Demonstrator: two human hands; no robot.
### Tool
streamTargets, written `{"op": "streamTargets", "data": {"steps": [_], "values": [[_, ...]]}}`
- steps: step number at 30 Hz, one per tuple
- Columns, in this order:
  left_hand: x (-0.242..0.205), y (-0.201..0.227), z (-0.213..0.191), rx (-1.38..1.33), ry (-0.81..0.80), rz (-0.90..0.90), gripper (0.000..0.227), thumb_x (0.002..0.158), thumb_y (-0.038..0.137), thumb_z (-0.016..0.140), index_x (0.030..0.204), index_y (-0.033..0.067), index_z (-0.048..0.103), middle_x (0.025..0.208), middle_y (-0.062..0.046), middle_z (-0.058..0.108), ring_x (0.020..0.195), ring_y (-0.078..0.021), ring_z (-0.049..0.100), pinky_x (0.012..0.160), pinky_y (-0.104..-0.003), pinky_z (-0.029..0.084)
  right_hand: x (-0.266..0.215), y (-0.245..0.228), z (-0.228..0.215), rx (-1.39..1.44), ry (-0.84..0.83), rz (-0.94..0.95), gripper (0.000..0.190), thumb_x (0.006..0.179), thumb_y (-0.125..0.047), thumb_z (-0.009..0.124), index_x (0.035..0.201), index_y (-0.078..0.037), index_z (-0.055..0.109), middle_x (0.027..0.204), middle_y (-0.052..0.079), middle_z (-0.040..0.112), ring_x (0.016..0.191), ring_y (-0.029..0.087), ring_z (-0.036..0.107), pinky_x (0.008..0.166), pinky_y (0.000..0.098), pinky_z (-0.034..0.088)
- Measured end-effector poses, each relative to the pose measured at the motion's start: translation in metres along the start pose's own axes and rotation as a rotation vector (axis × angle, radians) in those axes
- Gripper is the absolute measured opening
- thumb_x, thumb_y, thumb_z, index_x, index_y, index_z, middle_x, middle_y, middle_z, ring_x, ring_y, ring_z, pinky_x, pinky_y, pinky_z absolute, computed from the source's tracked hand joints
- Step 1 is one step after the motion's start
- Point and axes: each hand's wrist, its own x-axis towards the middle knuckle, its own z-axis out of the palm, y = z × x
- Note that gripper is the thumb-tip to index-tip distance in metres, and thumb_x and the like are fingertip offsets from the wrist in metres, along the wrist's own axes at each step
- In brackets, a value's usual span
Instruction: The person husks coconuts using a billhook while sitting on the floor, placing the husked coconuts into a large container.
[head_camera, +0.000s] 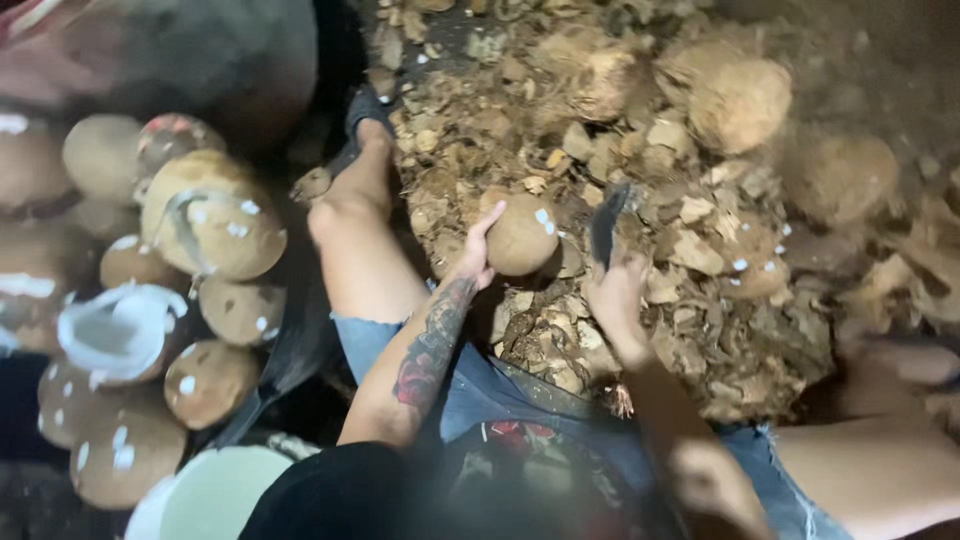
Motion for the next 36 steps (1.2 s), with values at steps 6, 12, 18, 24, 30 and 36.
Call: {"op": "streamTargets", "data": {"steps": [6,12,18,24,30,36], "values": [[-0.098,0.09,0.03,0.0,-0.083,0.213,0.08,0.085,0.052,0.087,0.152,0.0191,0.058,0.154,-0.022,0.057,0.14,-0.0415,0.057,0.111,-0.064,0.05,-0.036,-0.133,-0.143,0.683,-0.11,-0.467,0.039,0.106,-0.031,0.071,0.138,-0.01,0.067,0.124,0.023,0.072,0.118,0.038,0.07,0.099,0.048,0.058],[-0.263,0.192,0.03,-0.111,0.029,0.206,0.059,0.078,0.064,0.07,0.099,0.0096,0.079,0.077,-0.013,0.074,0.062,-0.0271,0.069,0.051,-0.035,0.051,-0.095,-0.239,-0.21,0.663,-0.336,-0.726,0.06,0.096,-0.036,0.072,0.144,-0.004,0.056,0.137,0.012,0.068,0.115,0.019,0.067,0.099,0.0311,0.056],[-0.386,0.286,-0.058,0.21,0.206,0.534,0.101,0.063,0.073,0.042,0.136,0.01,0.073,0.105,-0.011,0.082,0.072,-0.0257,0.077,0.039,-0.037,0.053,-0.16,-0.377,-0.226,0.829,-0.711,-1.161,0.063,0.1,-0.042,0.062,0.15,-0.006,0.048,0.153,0.023,0.053,0.142,0.043,0.058,0.106,0.0525,0.067],[-0.397,0.35,-0.154,0.259,0.517,0.779,0.053,0.079,0.049,0.042,0.101,0.0119,0.073,0.097,-0.008,0.079,0.078,-0.0261,0.081,0.062,-0.056,0.072,-0.152,-0.525,-0.102,1.087,-0.839,-1.048,0.027,0.101,-0.002,0.06,0.126,-0.007,0.068,0.124,0.007,0.078,0.112,0.016,0.071,0.099,0.0309,0.06],[-0.381,0.372,-0.167,0.262,0.793,0.542,0.1,0.06,0.079,0.029,0.118,0.0079,0.069,0.067,-0.009,0.063,0.042,-0.0173,0.049,0.035,-0.034,0.046,-0.153,-0.585,-0.036,0.932,-0.906,-0.341,0.035,0.089,-0.005,0.044,0.116,-0.008,0.066,0.1,0.014,0.067,0.085,0.028,0.065,0.061,0.0483,0.062],[-0.336,0.377,-0.197,0.527,0.771,0.483,0.133,0.047,0.092,0.013,0.157,0.0255,0.049,0.154,0.003,0.063,0.1,-0.0112,0.07,0.056,-0.029,0.053,-0.14,-0.596,-0.014,0.814,-0.847,-0.133,0.033,0.079,-0.015,0.048,0.107,-0.011,0.066,0.086,0.014,0.063,0.066,0.031,0.062,0.04,0.0452,0.052]]}}
